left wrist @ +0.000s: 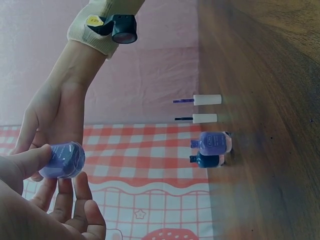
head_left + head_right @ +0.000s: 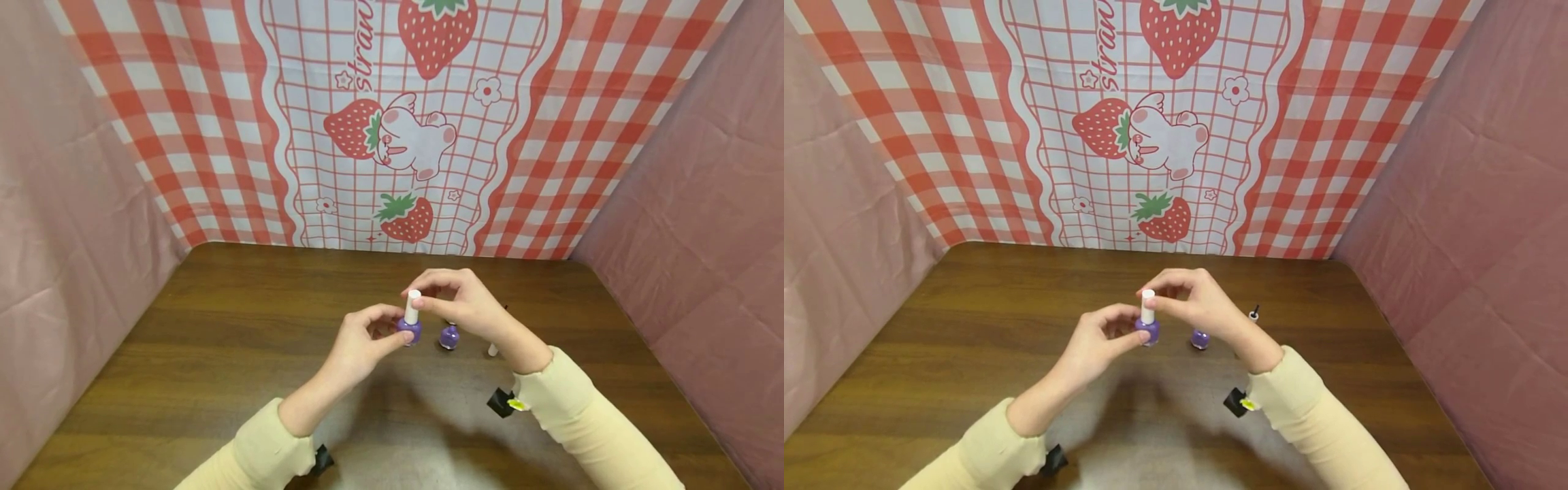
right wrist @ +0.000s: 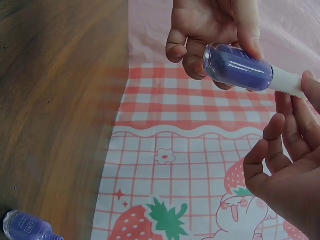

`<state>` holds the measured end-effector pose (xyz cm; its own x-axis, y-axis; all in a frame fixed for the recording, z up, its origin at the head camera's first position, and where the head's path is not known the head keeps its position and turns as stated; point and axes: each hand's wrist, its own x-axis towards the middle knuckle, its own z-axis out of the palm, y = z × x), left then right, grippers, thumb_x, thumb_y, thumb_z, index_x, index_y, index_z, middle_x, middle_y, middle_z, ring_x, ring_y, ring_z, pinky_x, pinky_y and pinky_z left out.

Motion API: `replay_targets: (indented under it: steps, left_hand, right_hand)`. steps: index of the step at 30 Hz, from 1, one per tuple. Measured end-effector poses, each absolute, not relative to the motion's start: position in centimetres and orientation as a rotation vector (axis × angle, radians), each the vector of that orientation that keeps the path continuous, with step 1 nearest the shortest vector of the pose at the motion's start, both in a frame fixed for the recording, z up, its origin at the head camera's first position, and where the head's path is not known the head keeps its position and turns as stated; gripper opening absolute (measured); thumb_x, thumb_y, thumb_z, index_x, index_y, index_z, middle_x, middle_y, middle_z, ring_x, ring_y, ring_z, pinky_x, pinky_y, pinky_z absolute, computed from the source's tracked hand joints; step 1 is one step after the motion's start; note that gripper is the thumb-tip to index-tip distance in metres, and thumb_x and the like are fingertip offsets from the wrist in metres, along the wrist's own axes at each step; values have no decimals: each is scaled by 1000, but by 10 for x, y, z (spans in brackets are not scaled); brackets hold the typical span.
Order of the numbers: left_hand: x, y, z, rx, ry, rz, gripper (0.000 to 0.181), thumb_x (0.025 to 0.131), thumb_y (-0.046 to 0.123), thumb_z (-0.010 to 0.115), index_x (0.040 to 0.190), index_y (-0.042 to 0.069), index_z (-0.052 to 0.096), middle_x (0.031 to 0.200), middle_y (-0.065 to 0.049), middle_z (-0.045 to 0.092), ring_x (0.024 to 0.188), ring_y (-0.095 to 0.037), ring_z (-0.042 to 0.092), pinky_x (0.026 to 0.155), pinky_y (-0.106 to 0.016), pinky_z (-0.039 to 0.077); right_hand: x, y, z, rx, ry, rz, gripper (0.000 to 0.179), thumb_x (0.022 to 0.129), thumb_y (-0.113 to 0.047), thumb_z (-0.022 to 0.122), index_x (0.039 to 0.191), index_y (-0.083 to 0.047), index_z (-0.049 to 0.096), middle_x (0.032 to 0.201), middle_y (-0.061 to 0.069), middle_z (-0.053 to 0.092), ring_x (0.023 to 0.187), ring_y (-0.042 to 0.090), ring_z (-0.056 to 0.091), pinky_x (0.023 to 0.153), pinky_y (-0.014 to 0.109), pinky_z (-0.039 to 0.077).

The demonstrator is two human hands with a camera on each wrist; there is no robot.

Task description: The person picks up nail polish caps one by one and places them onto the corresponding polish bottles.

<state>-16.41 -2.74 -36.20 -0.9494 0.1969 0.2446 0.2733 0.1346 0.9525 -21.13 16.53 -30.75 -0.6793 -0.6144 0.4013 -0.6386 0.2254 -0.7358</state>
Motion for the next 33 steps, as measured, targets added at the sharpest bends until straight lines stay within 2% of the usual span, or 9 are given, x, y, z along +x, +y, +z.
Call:
replay_targets:
  steps: [8,17,27,33]
  left_hand:
    - [-164,-27,-362,-466,-2317,-1974,25,78,14,77,101,6,69,93,-8,70,80,-14,61,70,-30,51]
    - [-164,-27,-362,-488,-2310,-1969,26,78,13,77,101,6,69,93,-8,70,80,-15,62,72,-31,51]
    - [-164,-27,-362,-498,-2309,-1972,26,77,12,77,102,6,69,94,-9,70,81,-15,63,72,-31,53]
    - [-164,-26,-362,-509,-2306,-1971,26,78,13,77,102,6,69,94,-9,70,82,-15,63,73,-31,53]
  right_hand:
    - [-209,163,-308,1118,-2506,1503,8,84,-14,71,92,-15,71,88,-1,68,77,15,58,66,30,48]
    - [-210,161,-311,1045,-2495,1588,10,80,-11,75,86,-10,68,86,4,65,79,19,59,69,31,52]
    - [-209,159,-309,991,-2526,1561,15,77,-4,76,84,-9,63,83,4,61,76,17,54,68,31,49]
    - [-210,160,-312,1027,-2509,1550,15,79,-9,76,84,-10,62,84,5,60,77,18,53,67,32,48]
